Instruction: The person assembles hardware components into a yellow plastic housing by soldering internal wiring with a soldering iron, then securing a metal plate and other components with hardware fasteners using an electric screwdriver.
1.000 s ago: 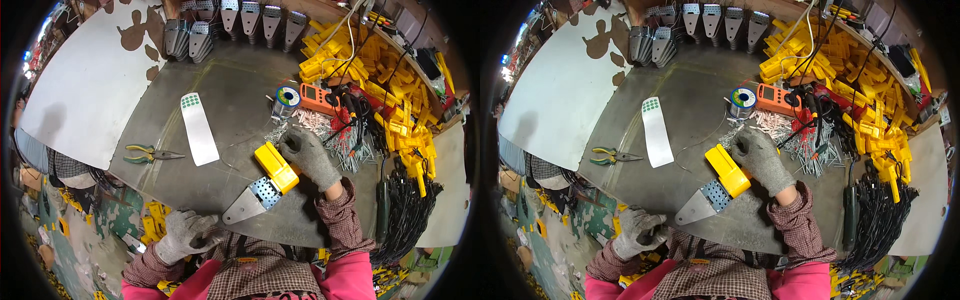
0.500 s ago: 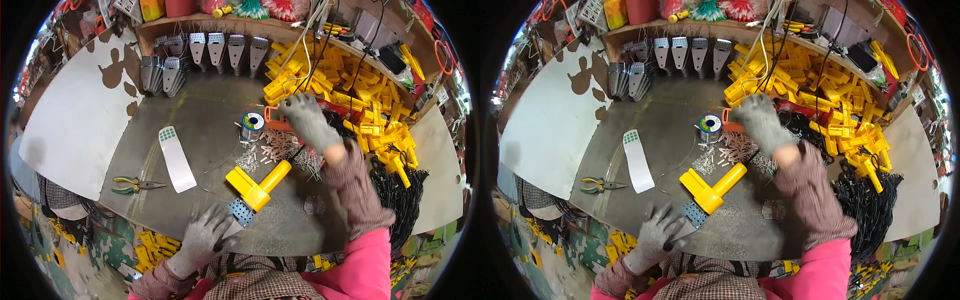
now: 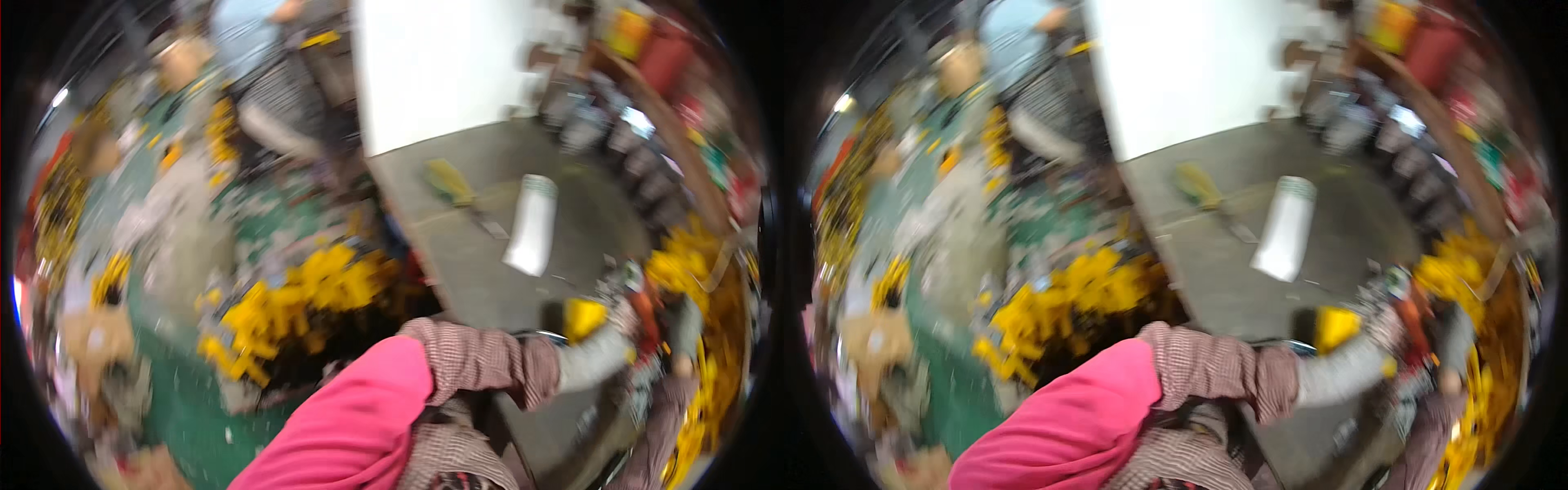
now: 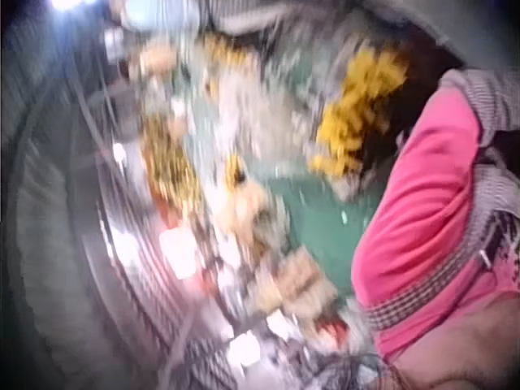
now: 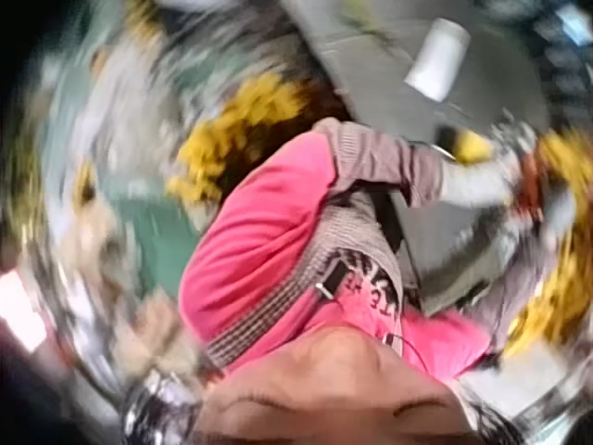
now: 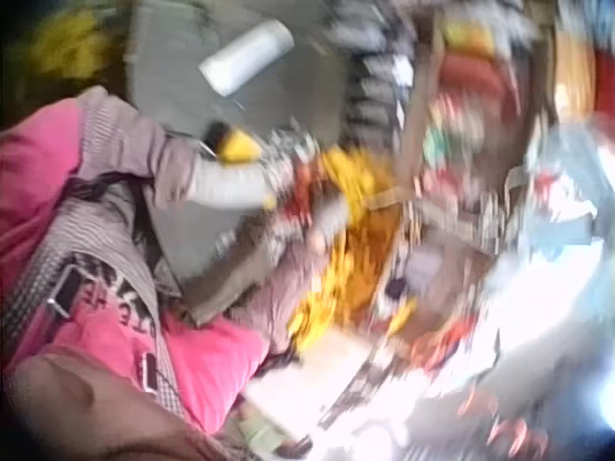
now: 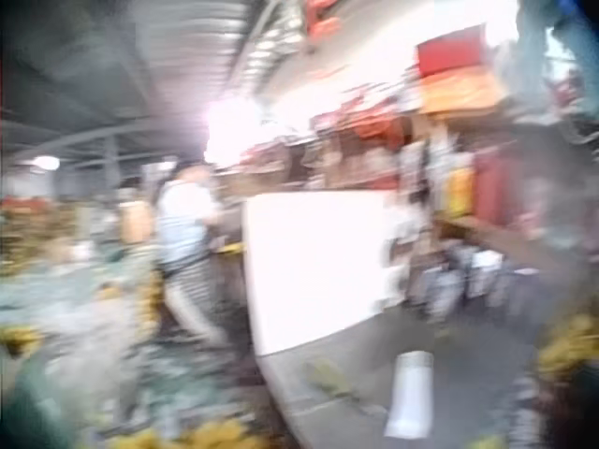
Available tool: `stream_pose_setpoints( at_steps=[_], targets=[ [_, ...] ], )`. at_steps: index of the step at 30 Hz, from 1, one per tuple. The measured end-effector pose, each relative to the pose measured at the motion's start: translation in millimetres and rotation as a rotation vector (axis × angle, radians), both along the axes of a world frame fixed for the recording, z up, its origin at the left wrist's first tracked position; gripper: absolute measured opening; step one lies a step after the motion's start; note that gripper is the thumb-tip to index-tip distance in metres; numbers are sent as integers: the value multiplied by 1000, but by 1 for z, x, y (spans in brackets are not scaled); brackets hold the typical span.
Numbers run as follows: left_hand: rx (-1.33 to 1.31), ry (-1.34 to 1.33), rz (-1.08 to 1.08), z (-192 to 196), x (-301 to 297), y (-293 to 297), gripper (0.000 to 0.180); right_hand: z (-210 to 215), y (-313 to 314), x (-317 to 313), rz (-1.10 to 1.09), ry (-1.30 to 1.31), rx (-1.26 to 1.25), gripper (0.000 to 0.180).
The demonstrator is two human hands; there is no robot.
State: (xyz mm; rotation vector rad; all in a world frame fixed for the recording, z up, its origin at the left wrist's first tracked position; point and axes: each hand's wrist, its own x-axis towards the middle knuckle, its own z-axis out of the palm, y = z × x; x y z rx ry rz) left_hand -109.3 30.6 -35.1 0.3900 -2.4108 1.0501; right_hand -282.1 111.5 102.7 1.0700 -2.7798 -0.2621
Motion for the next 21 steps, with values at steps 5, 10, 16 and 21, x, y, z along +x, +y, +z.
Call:
stream_pose_setpoints(
  at_steps=[5, 10, 16, 21],
  targets=[
    [1248, 89, -475, 11, 205, -62, 14, -51, 37, 57, 209, -517, -861, 21],
    [1334, 13, -97, -117, 449, -170, 17, -35, -46, 305, 991, -946, -281, 29],
    [1185, -221, 630, -274, 725, -241, 36, -37, -90, 315, 924, -1383, -314, 19],
    [1046, -704, 772, -271, 718, -269, 43, 73, -73, 307, 1144, -894, -772, 34]
  ],
)
